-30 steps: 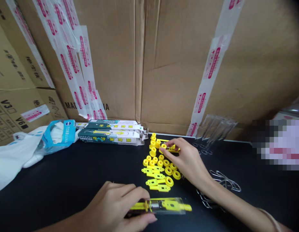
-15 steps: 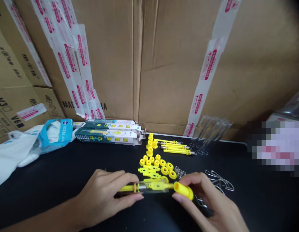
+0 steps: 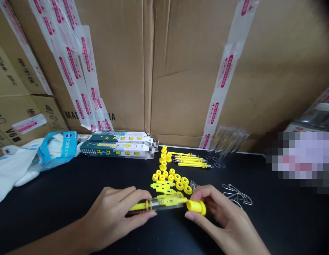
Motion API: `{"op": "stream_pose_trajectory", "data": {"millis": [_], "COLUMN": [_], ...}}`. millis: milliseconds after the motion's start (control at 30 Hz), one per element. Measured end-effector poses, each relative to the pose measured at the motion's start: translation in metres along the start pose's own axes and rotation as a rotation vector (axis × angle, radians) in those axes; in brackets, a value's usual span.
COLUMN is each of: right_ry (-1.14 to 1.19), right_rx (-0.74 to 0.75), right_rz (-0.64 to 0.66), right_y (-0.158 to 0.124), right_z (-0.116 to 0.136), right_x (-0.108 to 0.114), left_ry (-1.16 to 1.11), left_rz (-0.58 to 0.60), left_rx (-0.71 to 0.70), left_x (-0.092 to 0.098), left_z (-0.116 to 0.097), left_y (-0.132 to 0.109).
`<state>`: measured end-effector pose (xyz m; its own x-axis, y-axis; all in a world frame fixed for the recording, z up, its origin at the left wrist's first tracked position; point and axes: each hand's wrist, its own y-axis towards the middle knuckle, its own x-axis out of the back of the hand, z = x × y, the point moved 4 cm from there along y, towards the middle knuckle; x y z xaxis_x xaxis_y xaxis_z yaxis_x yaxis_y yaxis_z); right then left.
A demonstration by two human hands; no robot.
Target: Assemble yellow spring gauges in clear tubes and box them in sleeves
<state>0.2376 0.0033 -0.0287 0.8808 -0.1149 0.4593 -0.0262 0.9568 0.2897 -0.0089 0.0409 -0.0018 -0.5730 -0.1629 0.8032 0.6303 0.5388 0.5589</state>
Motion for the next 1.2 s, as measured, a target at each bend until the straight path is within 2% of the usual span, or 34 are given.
{"op": "stream_pose_trajectory", "data": {"millis": [267, 400, 700, 867, 1033, 1200], "right_ry": [0.108, 0.177, 0.174, 0.217, 0.325, 0.429], "right_rx": [-0.074, -0.097, 0.028, 0.039, -0.051, -0.121], "right_rz": [0.092, 0.018, 0.008, 0.077, 0.137, 0.079], "right_y": [0.003, 0.002, 0.001, 0.002, 0.002, 0.003], "right_z": [-0.004, -0.005, 0.012, 0.01, -0.002, -0.009], "right_x": [-0.004, -0.002, -0.002, -0.001, -0.006, -0.006], "left_ry": [0.028, 0.058, 0.022, -0.051, -0.14, -0.201], "left_rz": [0.042, 0.015, -0.01, -0.032, 0.003, 0.043], "left_rx": [-0.053, -0.07, -0.024, 0.034, 0.053, 0.083], "left_x": [0.001, 0.002, 0.002, 0.002, 0.002, 0.001], "left_z": [-0.004, -0.005, -0.001, 0.003, 0.002, 0.003], "left_y": [-0.001, 0.002, 0.006, 0.006, 0.005, 0.006]}}
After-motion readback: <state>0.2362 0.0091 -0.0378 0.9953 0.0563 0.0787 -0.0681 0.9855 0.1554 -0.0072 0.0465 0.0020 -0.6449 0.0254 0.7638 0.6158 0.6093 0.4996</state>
